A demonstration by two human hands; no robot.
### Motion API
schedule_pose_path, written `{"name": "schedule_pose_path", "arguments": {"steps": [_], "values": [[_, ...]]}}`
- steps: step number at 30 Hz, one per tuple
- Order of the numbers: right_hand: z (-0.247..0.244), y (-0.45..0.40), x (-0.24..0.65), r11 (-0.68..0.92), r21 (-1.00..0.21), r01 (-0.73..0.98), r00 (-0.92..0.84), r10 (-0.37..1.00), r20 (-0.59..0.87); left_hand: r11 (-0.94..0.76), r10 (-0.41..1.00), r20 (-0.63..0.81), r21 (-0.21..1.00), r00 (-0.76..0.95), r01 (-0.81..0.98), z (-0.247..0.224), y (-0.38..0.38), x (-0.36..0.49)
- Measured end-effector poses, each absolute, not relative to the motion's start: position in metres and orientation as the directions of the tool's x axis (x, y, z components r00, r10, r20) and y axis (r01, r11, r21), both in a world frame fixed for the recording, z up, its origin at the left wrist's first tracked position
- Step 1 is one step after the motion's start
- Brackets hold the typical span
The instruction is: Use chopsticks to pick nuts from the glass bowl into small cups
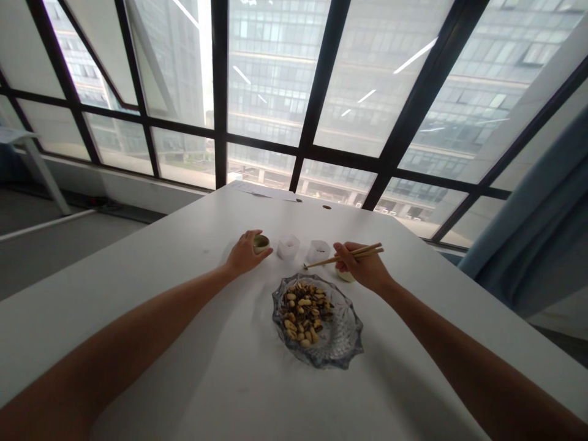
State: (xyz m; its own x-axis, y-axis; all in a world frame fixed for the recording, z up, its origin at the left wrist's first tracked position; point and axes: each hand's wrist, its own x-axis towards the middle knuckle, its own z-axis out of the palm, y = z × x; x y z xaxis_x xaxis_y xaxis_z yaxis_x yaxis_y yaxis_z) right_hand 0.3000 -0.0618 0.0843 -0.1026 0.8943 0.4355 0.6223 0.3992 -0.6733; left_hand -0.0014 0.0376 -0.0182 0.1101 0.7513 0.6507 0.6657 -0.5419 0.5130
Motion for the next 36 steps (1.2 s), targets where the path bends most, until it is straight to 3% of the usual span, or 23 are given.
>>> {"name": "schedule_pose_path", "arguments": {"steps": [3,6,11,16,20,24,30,36], "values": [[0.086,-0.065,0.3,0.428,-0.652,0.626,-0.13,0.882,0.453,-0.547,0.749,0.653,0.517,0.109,0.659,-0.019,0.038,-0.002],[0.087,-0.071,0.301,0.423,-0.723,0.546,-0.035,0.874,0.485,-0.555,0.748,0.655,0.523,0.112,0.647,-0.02,0.039,-0.002],[0.082,-0.093,0.301,0.417,-0.886,0.204,0.236,0.857,0.458,-0.605,0.708,0.691,0.488,0.146,0.629,-0.015,0.034,-0.003],[0.072,-0.108,0.308,0.424,-0.906,0.004,0.323,0.857,0.402,-0.663,0.653,0.718,0.387,0.241,0.64,-0.009,0.027,-0.003],[0.061,-0.116,0.31,0.44,-0.896,-0.057,0.38,0.84,0.388,-0.605,0.701,0.697,0.473,0.148,0.641,-0.011,0.032,-0.006],[0.047,-0.135,0.294,0.377,-0.921,-0.1,0.303,0.893,0.333,-0.562,0.742,0.665,0.548,0.084,0.619,-0.015,0.04,-0.01],[0.037,-0.154,0.266,0.345,-0.939,-0.006,0.195,0.921,0.337,-0.557,0.74,0.668,0.541,0.08,0.63,-0.016,0.042,-0.012],[0.031,-0.142,0.264,0.35,-0.936,0.016,0.225,0.911,0.345,-0.56,0.735,0.673,0.537,0.081,0.631,-0.018,0.042,-0.012]]}}
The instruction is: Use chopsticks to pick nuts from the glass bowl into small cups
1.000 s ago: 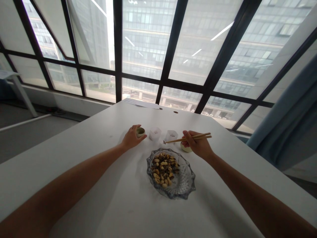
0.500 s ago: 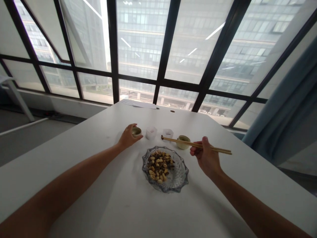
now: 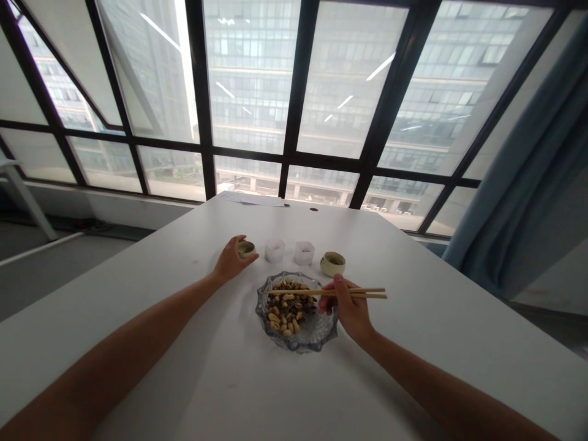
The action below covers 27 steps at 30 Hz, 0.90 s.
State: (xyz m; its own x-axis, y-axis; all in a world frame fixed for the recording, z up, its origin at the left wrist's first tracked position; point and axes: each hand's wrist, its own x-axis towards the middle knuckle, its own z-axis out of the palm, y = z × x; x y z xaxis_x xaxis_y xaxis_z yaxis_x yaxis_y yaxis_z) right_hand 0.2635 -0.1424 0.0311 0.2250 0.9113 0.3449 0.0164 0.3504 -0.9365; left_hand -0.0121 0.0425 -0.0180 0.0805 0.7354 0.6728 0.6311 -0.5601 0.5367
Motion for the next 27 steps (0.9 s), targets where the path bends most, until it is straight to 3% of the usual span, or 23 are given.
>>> {"name": "schedule_pose_path", "arguments": {"steps": [14,22,27], "values": [[0.032,-0.092,0.276,0.447,-0.885,0.131,0.226,0.856,0.466,-0.567,0.729,0.681,0.546,0.067,0.616,-0.024,0.048,-0.01],[0.055,-0.108,0.29,0.467,-0.854,0.231,0.205,0.834,0.512,-0.574,0.724,0.686,0.54,0.073,0.616,-0.024,0.047,-0.009],[0.052,-0.107,0.286,0.433,-0.87,0.234,0.176,0.862,0.476,-0.567,0.725,0.684,0.523,0.083,0.637,-0.022,0.044,-0.009]]}}
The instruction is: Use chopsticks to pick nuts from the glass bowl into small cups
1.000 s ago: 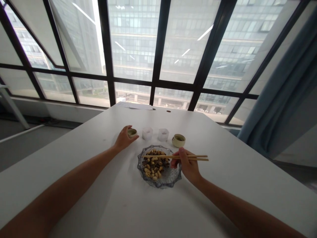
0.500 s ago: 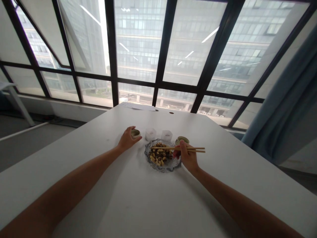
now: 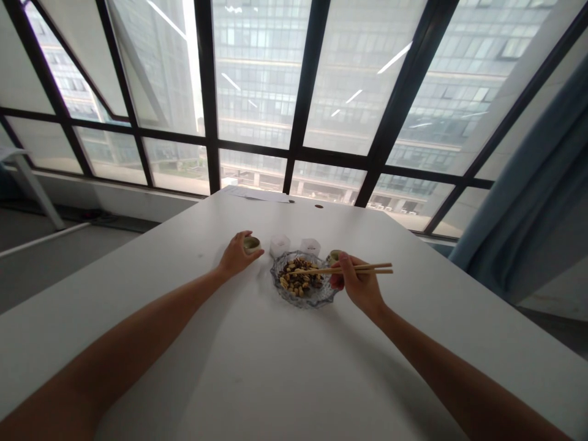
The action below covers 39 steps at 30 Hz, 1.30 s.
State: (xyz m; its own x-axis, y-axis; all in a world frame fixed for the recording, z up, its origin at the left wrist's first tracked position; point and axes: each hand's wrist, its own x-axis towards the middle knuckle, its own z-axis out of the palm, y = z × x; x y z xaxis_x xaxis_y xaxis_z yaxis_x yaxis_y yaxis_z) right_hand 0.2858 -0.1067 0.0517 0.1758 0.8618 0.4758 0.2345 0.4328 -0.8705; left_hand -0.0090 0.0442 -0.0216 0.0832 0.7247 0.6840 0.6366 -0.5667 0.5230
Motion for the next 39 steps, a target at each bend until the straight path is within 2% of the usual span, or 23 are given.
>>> {"name": "schedule_pose_path", "arguments": {"steps": [5,9,17,24,28,34,39], "values": [[0.046,-0.105,0.282,0.422,-0.874,0.239,0.115,0.882,0.457,-0.572,0.725,0.68,0.508,0.108,0.644,-0.024,0.046,-0.009],[0.045,-0.108,0.282,0.422,-0.876,0.233,0.136,0.878,0.459,-0.569,0.734,0.659,0.466,0.164,0.677,-0.023,0.043,-0.007],[0.043,-0.109,0.29,0.4,-0.903,0.156,0.238,0.872,0.428,-0.648,0.663,0.662,0.273,0.351,0.711,0.005,0.004,0.019],[0.04,-0.105,0.293,0.352,-0.931,0.096,0.268,0.891,0.365,-0.583,0.776,0.506,0.347,0.377,0.734,0.016,-0.001,0.028],[0.037,-0.109,0.291,0.309,-0.949,0.062,0.247,0.917,0.314,-0.583,0.793,0.441,0.35,0.42,0.733,0.023,0.002,0.019],[0.034,-0.115,0.289,0.316,-0.948,0.031,0.265,0.912,0.312,-0.624,0.768,0.461,0.384,0.444,0.681,0.02,0.023,0.004],[0.035,-0.113,0.297,0.349,-0.937,0.015,0.247,0.907,0.342,-0.53,0.813,0.518,0.468,0.266,0.707,0.005,0.045,-0.01]]}}
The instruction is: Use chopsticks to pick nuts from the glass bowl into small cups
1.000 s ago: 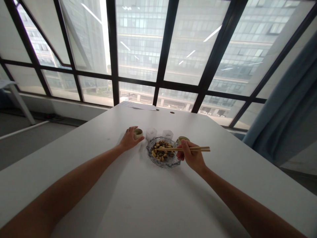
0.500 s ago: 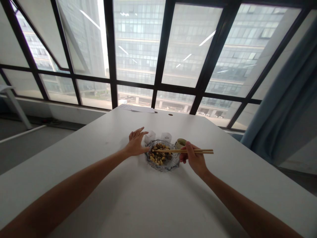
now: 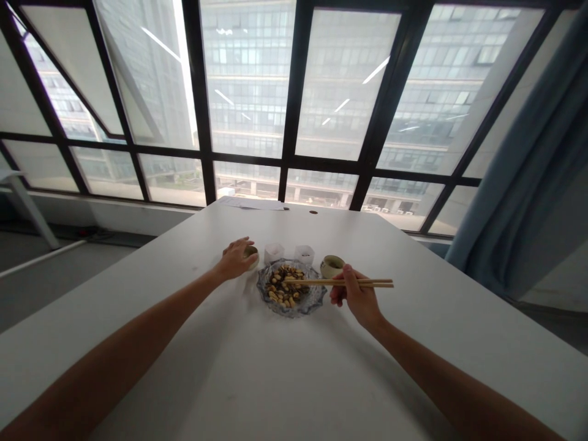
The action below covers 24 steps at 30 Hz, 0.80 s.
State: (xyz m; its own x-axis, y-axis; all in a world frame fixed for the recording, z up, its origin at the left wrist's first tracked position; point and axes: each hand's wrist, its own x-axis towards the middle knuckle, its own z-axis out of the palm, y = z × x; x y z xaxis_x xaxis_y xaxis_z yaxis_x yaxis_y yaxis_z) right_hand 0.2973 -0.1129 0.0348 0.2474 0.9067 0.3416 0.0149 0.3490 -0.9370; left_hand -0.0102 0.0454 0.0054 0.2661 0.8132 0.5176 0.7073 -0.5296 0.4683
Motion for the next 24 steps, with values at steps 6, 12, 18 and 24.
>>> {"name": "schedule_pose_path", "arguments": {"steps": [6,12,18,24], "values": [[0.043,-0.108,0.306,0.366,-0.93,-0.043,0.26,0.903,0.343,-0.615,0.762,0.538,0.428,0.36,0.662,-0.002,0.061,-0.019],[0.048,-0.11,0.308,0.435,-0.9,0.033,0.263,0.865,0.428,-0.688,0.681,0.565,0.273,0.467,0.672,0.013,0.058,-0.011],[0.049,-0.121,0.316,0.624,-0.696,0.355,0.049,0.731,0.681,-0.703,0.643,0.604,0.222,0.47,0.676,0.014,0.051,-0.006],[0.052,-0.123,0.318,0.632,-0.652,0.418,0.011,0.714,0.7,-0.593,0.762,0.573,0.428,0.302,0.682,0.004,0.065,-0.014]]}}
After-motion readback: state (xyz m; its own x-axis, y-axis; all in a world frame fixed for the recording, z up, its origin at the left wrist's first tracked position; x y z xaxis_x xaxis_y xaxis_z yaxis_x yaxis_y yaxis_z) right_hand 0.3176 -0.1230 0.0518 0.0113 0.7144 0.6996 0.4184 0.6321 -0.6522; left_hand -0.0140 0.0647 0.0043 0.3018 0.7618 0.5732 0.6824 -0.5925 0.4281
